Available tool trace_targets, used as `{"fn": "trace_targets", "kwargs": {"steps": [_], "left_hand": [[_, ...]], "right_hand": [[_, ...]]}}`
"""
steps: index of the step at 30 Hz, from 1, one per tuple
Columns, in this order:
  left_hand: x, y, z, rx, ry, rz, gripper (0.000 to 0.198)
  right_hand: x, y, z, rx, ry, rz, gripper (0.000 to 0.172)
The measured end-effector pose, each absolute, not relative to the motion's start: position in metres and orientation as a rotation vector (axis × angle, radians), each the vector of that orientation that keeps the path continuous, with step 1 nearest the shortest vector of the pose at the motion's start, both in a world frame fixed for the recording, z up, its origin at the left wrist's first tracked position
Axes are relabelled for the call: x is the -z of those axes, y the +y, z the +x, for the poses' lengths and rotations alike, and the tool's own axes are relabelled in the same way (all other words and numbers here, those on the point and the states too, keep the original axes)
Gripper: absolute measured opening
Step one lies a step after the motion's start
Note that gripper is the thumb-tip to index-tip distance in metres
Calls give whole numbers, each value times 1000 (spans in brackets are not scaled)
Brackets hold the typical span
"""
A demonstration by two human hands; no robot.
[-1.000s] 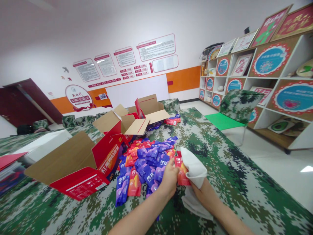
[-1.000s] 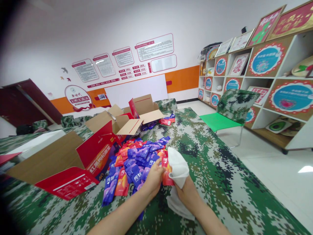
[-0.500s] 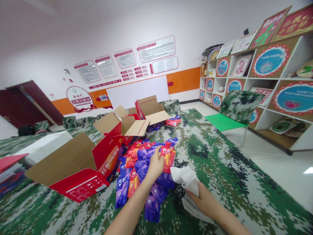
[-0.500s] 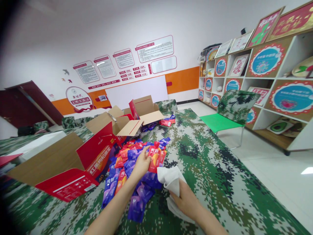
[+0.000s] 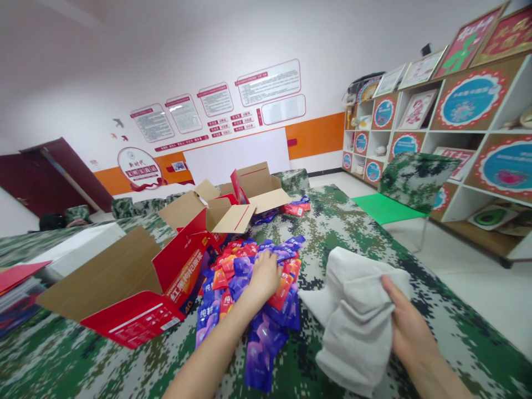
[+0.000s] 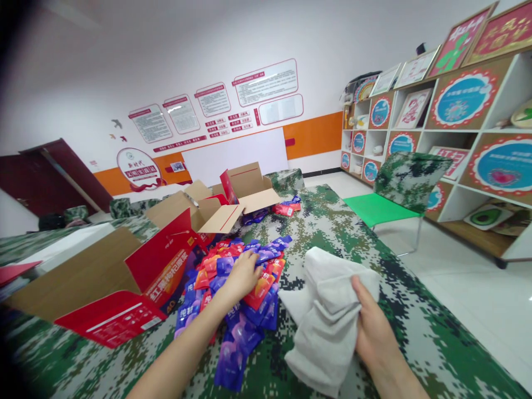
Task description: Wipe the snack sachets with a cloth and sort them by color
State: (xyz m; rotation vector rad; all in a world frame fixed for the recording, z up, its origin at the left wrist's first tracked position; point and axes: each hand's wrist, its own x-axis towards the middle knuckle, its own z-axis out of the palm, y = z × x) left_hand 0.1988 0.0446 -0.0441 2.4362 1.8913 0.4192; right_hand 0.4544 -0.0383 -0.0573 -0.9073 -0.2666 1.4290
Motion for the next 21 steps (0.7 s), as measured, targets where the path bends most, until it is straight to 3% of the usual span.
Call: {"fn": "trace_targets", "kwargs": {"steps": [9,21], "left_hand": [[46,186,208,-13,2084,2341,35],[81,287,168,20,2206,2107,48]], "right_hand": [[65,-35,454,-1518,-121,-938,43],[79,-34,451,-1552,-163,-1020,52]]}}
